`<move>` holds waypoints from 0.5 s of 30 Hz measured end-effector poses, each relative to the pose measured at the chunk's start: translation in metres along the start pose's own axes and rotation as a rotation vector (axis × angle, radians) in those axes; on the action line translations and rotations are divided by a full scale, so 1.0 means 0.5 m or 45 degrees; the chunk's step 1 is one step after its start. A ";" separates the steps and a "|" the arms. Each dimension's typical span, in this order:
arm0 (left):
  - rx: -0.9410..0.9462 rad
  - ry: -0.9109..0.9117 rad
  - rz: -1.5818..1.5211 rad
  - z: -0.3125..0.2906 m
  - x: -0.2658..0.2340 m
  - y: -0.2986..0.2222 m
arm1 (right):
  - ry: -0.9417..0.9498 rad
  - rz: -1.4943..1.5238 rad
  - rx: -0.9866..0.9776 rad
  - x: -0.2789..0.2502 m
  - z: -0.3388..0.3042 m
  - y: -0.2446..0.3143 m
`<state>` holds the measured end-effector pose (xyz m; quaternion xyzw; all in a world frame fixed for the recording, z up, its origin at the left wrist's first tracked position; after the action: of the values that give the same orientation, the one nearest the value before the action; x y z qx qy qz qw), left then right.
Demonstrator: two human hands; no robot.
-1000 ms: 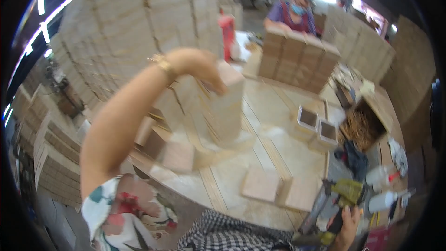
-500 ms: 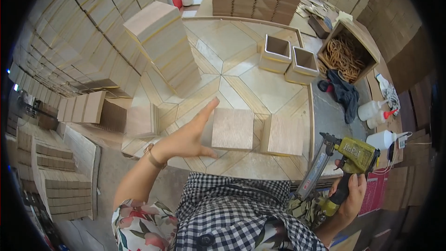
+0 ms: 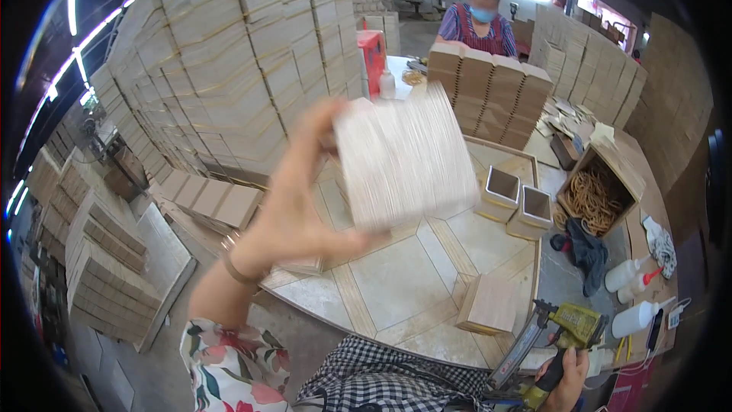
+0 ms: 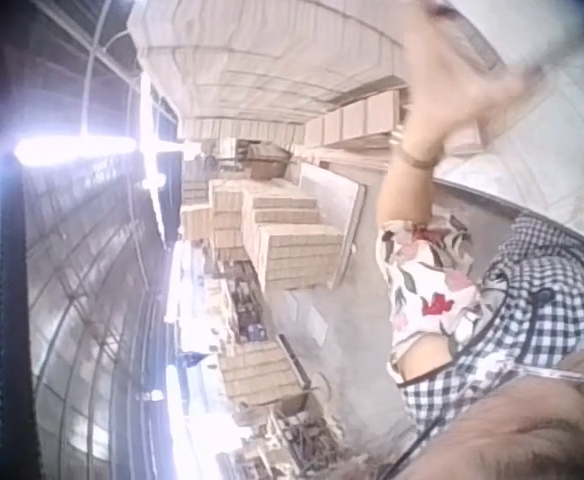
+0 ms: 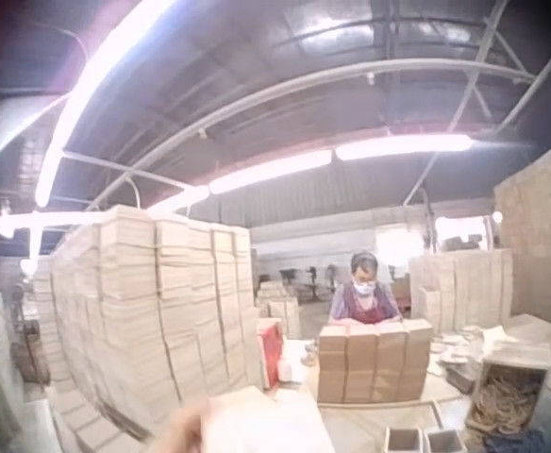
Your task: Assembling wooden boxes using a pneumatic nail gun, applying glue, and securing items with rubber bands.
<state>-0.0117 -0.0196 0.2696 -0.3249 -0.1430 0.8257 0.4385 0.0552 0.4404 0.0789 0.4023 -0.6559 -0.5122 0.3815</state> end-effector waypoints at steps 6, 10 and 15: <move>-0.394 -0.362 0.054 0.144 -0.084 0.087 | -0.001 0.011 0.009 0.019 0.007 0.006; -0.526 -0.348 0.068 0.140 -0.079 0.175 | -0.083 0.062 0.035 0.046 0.004 0.022; -0.560 -0.329 0.014 0.145 -0.066 0.182 | -0.091 0.093 0.032 0.059 0.004 0.034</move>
<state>-0.1036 -0.0951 0.2898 -0.3051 -0.3723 0.8117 0.3308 0.0398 0.4167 0.0979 0.3643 -0.6898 -0.5038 0.3711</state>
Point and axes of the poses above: each hand's wrist, its own z-axis towards the middle knuckle, its own x-axis out of the palm, y = z × x, the point moved 4 cm from there along z, towards the middle knuckle, and after that the axes turned 8 degrees about -y, right-handed, at the moved point
